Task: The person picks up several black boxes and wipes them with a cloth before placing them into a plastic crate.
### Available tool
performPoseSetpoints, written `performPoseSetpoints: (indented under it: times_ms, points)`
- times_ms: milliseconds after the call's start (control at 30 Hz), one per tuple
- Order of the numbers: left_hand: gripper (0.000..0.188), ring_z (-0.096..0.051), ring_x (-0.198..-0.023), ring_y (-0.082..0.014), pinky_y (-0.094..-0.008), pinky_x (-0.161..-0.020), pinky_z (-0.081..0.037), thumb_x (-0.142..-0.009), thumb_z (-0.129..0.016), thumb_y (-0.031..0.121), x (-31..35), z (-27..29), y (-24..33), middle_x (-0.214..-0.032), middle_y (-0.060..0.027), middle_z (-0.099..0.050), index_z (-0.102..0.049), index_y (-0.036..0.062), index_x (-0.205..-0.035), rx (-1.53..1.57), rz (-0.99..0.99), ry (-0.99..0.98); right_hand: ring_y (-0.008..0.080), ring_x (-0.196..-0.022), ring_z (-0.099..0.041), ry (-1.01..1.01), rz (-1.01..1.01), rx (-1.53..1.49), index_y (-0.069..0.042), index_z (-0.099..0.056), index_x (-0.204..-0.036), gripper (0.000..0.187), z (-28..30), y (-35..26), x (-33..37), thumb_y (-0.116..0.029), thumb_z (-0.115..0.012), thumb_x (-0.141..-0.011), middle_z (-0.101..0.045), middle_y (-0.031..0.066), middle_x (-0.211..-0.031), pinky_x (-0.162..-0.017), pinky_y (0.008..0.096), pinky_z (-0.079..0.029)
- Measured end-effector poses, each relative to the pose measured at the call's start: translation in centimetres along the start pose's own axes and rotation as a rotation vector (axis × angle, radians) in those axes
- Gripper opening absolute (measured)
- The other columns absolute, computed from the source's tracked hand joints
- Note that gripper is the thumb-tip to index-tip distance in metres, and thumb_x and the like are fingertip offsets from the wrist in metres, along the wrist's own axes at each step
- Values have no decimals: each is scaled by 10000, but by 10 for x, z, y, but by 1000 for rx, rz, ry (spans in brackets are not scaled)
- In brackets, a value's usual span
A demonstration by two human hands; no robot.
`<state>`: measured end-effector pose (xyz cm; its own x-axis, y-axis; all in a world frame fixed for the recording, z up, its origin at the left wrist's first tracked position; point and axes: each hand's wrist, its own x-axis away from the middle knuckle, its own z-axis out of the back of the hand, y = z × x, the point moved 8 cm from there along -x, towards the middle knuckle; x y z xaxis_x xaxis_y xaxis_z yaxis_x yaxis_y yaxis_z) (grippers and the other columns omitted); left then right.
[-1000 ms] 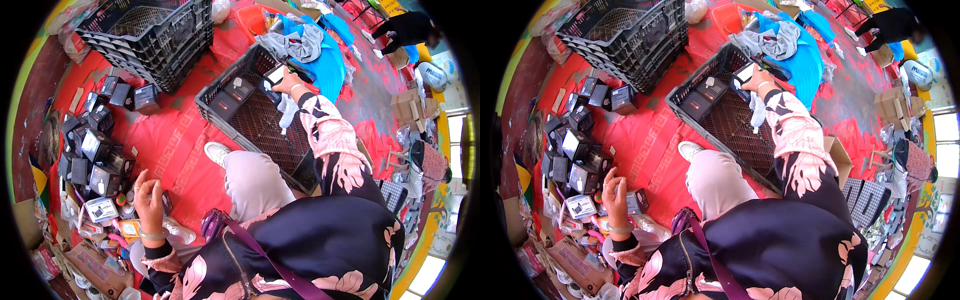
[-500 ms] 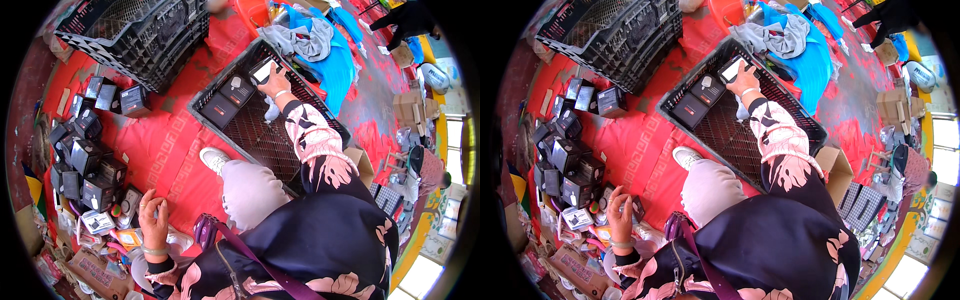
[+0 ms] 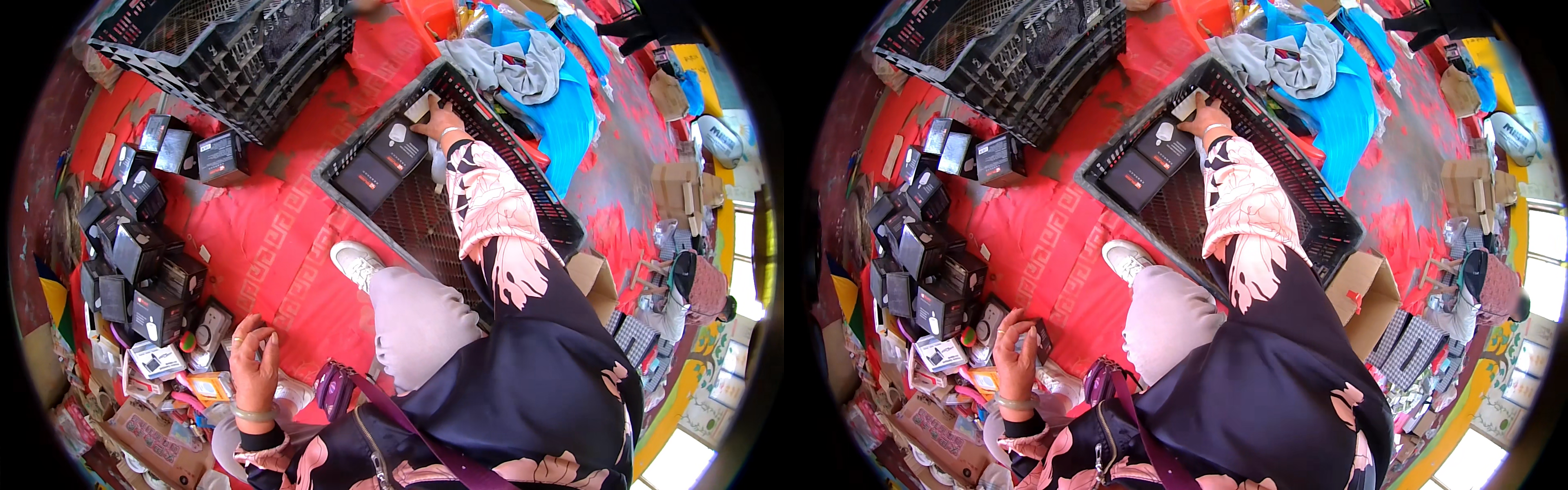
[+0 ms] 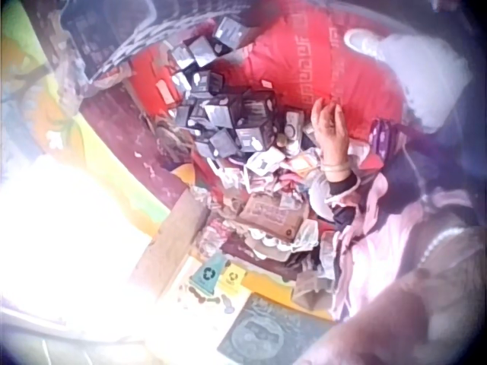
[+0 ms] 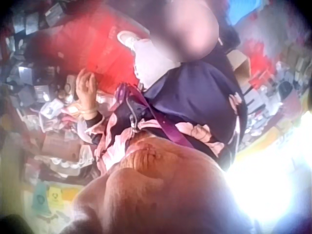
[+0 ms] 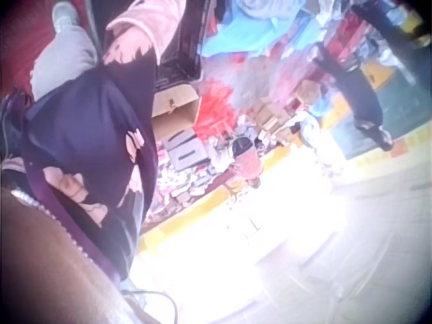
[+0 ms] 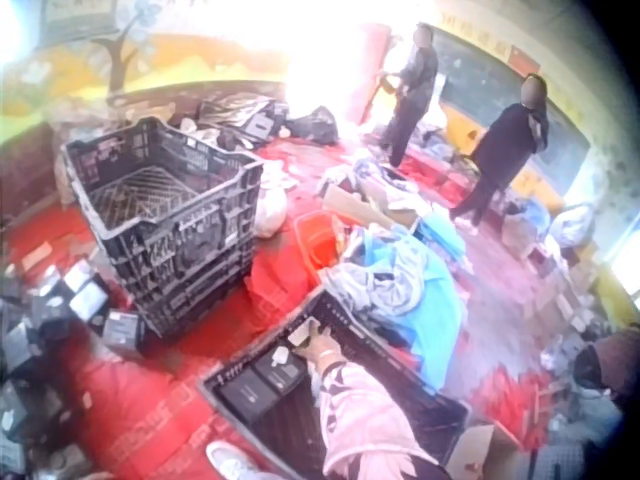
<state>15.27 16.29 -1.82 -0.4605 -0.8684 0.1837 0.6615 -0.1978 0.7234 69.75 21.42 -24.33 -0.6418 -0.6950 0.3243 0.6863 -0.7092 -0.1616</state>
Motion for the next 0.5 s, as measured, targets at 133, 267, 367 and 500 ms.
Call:
performPoseSetpoints:
  times_ms: [133, 267, 367, 500]
  points:
    - [86, -569, -1034, -321, -365, -856, -448, -810, -610, 37, -3, 1, -2, -1100, -181, -593, -627, 1, -886, 10, 3, 21, 432, -1229, -418, -43, 7, -98, -149, -222, -1448, 914, -15, 14, -7, -504, -648, -720, -190, 332, -1435, -1014, 382, -370]
    - [86, -571, -1032, -318, -367, -871, -444, -810, -608, 31, 4, 6, -8, -1089, -177, -599, -626, 0, -889, 14, 15, 51, 407, -1110, -519, 196, -108, -224, -69, -396, -1324, 646, 0, 36, 8, -309, -589, -757, -489, 300, -1220, -928, 414, -436]
    - [89, -572, -1033, -317, -368, -882, -442, -810, -610, 34, 13, 11, -17, -1085, -179, -600, -624, -1, -892, 9, 27, 59, 405, -1009, -585, 179, -290, -252, 20, -574, -1129, 416, -18, 83, 3, -148, -521, -752, -643, 254, -961, -884, 433, -461]
    - [95, -574, -1027, -323, -367, -882, -443, -810, -614, 43, 23, 9, -22, -1083, -182, -599, -624, -2, -892, 21, 18, 45, 368, -1076, -559, -37, -212, -306, 17, -631, -1060, 393, -69, 70, -8, -195, -521, -748, -565, 273, -1146, -900, 402, -459]
